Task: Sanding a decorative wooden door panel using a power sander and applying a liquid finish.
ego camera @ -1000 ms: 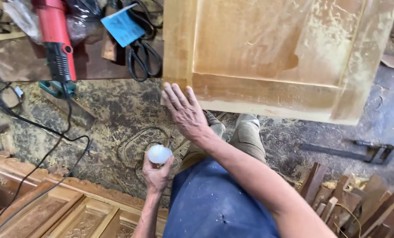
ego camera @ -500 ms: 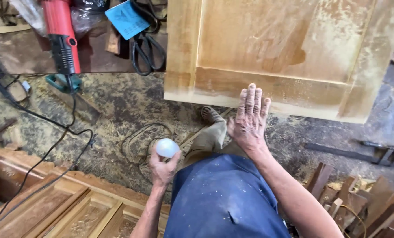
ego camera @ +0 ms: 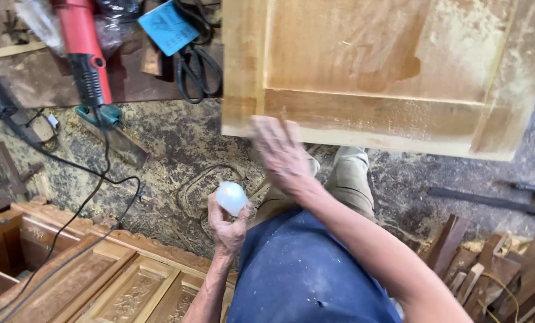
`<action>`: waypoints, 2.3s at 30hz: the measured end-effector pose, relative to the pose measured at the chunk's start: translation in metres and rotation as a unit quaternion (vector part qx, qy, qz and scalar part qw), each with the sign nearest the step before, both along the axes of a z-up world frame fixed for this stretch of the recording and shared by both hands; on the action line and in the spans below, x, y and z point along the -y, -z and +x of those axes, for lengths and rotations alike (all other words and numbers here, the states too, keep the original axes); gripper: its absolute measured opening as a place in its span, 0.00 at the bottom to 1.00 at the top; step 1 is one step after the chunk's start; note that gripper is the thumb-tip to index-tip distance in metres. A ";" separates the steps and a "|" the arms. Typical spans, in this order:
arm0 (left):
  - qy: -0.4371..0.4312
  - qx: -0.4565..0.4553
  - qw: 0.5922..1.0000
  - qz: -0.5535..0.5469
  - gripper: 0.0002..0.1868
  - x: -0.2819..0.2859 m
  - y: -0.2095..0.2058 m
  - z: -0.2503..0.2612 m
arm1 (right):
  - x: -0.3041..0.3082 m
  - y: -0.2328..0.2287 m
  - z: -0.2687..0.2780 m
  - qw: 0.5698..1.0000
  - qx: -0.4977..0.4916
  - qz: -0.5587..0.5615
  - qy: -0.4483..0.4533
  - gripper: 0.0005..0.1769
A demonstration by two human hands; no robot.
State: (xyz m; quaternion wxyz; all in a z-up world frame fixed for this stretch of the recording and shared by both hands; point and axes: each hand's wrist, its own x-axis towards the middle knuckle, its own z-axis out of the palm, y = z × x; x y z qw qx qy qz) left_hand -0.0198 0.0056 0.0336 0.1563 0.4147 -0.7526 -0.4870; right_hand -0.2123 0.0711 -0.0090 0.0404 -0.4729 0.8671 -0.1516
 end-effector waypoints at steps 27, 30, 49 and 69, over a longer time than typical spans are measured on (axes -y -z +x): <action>0.044 0.085 0.995 -0.037 0.45 0.012 0.002 -0.034 | -0.245 0.033 -0.053 0.940 0.052 0.179 0.284 0.63; 0.106 0.024 0.992 -0.072 0.33 0.001 0.000 -0.047 | -0.223 0.044 -0.054 0.944 -0.002 0.021 0.330 0.72; 0.287 0.033 0.957 -0.024 0.39 -0.027 -0.009 -0.093 | -0.251 0.039 -0.045 0.935 -0.037 0.088 0.342 0.65; 0.375 -0.024 0.927 -0.018 0.31 -0.091 -0.019 -0.165 | -0.338 0.037 -0.086 0.903 -0.008 -0.114 0.413 0.44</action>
